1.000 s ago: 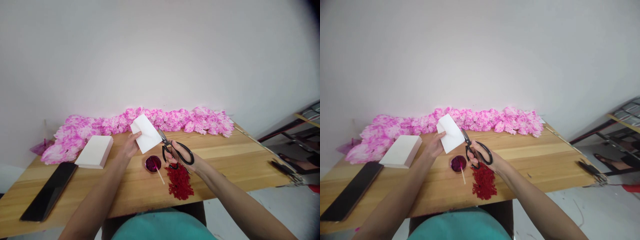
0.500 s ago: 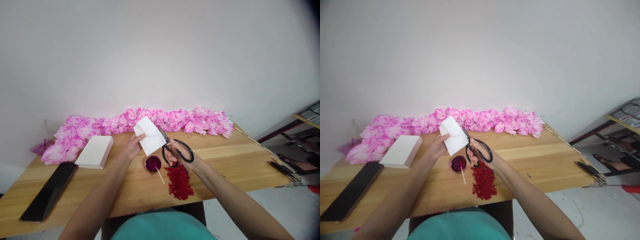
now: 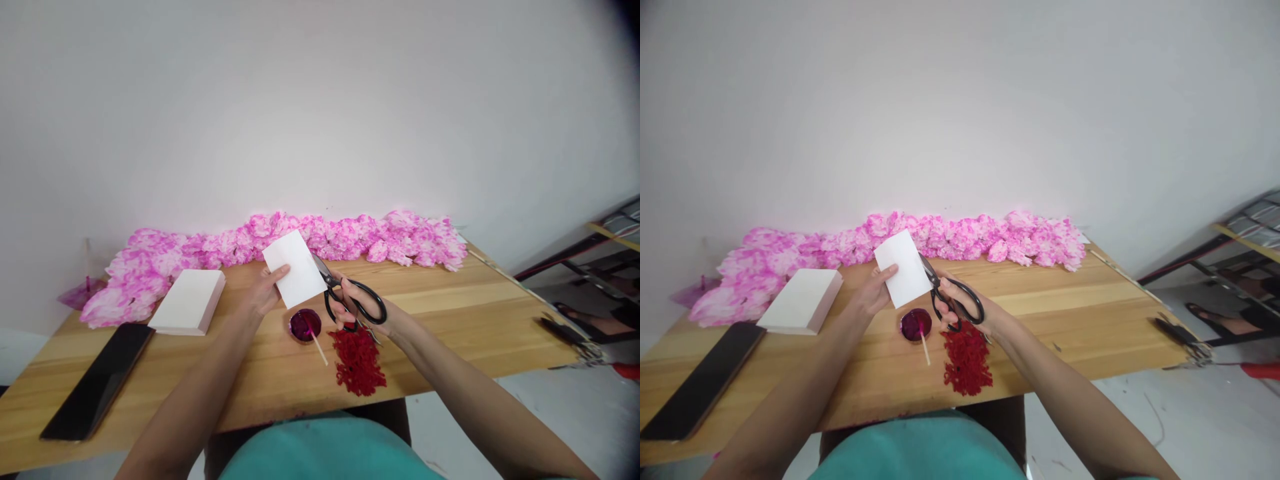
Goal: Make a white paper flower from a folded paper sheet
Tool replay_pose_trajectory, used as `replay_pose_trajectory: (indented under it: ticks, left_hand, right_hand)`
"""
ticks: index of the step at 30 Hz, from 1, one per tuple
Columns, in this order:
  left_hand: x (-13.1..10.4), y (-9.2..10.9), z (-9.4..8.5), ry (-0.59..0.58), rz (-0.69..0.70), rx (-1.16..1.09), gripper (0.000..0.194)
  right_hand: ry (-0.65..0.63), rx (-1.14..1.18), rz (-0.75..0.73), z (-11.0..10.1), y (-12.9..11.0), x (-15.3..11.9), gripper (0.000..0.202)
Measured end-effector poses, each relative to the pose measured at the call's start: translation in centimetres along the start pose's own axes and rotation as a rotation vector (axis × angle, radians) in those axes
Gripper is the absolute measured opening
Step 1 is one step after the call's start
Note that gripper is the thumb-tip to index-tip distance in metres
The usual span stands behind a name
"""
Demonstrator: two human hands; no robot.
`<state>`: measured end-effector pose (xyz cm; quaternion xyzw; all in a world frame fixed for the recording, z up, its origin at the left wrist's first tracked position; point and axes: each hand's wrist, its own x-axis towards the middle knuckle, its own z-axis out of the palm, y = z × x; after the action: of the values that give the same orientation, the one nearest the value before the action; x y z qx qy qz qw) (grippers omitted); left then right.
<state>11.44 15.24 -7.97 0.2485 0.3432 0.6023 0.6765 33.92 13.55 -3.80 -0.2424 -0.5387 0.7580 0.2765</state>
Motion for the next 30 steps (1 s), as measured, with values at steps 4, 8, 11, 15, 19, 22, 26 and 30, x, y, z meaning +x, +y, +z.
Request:
replay_pose_trajectory:
  ticks: [4,8,11,15,19,22,26,30]
  left_hand:
    - [-0.18,0.00,0.29,0.002,0.000,0.015,0.045]
    - [-0.53,-0.09,0.56,-0.014,-0.012,0.031,0.046]
    - [-0.69,-0.23,0.70,-0.018,-0.031,0.051,0.045]
    - [-0.56,-0.31,0.77,-0.006,0.008,0.052,0.043]
    - [-0.39,-0.36,0.76,-0.003,0.038,0.045,0.041]
    - [-0.46,-0.40,0.75,-0.018,0.021,0.054,0.042]
    - [-0.53,-0.51,0.65,-0.028,0.004,0.057,0.048]
    - [-0.35,-0.66,0.45,-0.028,0.017,0.067,0.043]
  right_hand:
    - [-0.014,0.023,0.003,-0.07,0.16,0.18,0.050]
    - [0.001,0.033,0.030,0.08,0.31,0.64,0.049]
    - [0.028,0.019,0.031,0.18,0.29,0.85,0.048]
    - [0.064,0.009,-0.009,0.13,0.27,0.79,0.046]
    - [0.030,0.003,0.004,-0.03,0.53,0.65,0.045]
    - [0.020,0.017,0.011,-0.05,0.73,0.69,0.045]
    - [0.051,0.036,0.008,-0.11,0.83,0.82,0.044]
    - [0.054,0.010,-0.017,-0.18,0.80,0.68,0.042]
